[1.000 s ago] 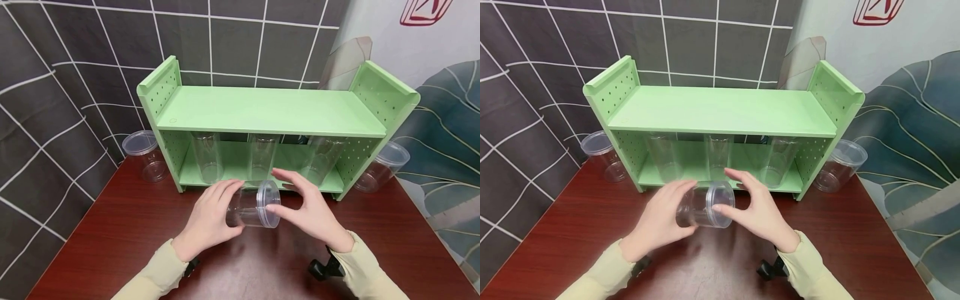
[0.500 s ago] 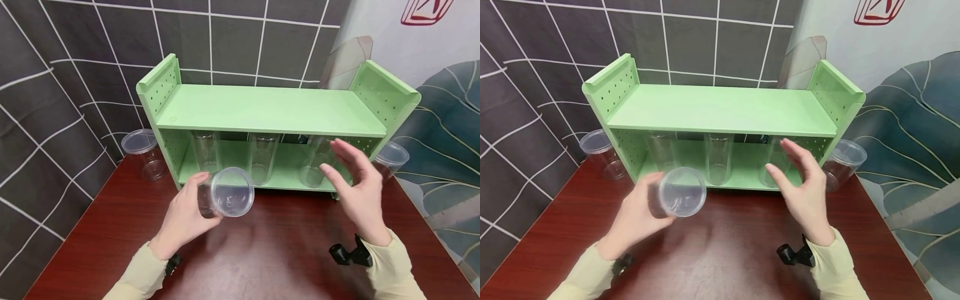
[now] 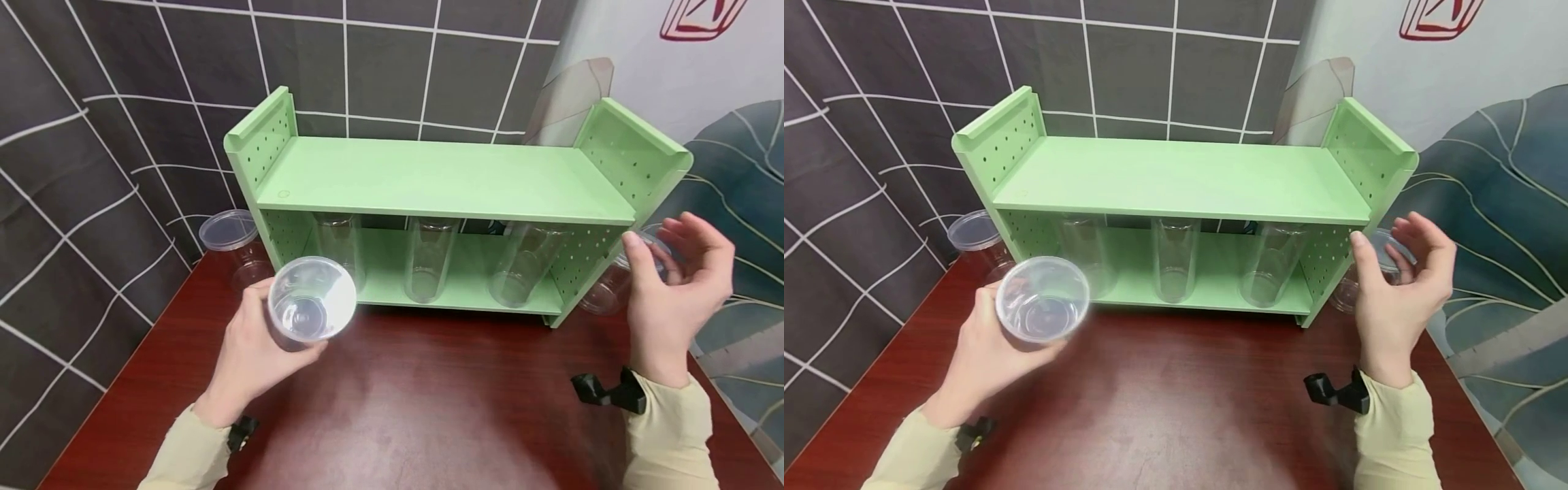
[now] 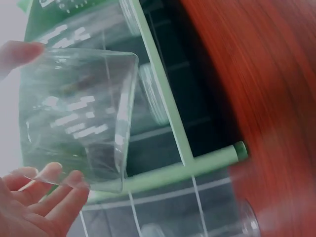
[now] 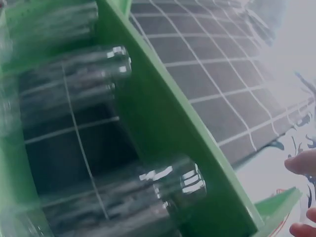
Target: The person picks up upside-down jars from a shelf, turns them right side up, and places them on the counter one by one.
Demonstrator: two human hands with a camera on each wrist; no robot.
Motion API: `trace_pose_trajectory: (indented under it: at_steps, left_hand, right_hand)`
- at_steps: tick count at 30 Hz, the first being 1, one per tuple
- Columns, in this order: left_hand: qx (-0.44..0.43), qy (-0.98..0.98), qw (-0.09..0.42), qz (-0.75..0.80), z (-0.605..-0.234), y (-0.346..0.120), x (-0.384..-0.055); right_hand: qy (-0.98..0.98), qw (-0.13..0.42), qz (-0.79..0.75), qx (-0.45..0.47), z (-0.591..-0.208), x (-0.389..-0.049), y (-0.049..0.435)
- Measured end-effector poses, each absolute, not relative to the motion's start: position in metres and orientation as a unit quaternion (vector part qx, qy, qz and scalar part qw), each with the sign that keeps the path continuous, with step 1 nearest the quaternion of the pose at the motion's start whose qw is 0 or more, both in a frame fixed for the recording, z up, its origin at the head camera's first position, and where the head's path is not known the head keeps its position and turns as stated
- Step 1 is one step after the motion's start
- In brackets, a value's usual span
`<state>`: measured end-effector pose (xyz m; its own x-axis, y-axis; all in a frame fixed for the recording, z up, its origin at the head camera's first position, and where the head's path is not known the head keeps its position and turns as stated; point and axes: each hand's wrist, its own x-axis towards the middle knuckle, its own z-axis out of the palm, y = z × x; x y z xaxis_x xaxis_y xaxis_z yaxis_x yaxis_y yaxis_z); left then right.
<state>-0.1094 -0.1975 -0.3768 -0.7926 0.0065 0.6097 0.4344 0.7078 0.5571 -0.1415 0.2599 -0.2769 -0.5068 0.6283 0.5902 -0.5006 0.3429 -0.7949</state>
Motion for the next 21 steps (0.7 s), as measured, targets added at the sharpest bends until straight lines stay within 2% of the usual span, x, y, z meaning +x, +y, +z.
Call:
trace_pose_trajectory:
  at_steps: [4,11,21]
  left_hand:
    - [-0.076,-0.873,0.306,-0.372,-0.376,-0.214,-0.107]
    - [0.016,-0.867,0.322,-0.381,-0.378,-0.242,-0.11]
    - [0.106,-0.864,0.295,-0.394,-0.393,-0.278,-0.119]
  right_hand:
    - [-0.689,0.469,0.547,-0.085,-0.275,-0.149,0.269]
    - [-0.671,0.421,0.605,-0.081,-0.277,-0.169,0.286]
    - [-0.726,0.428,0.529,-0.098,-0.273,-0.18,0.282]
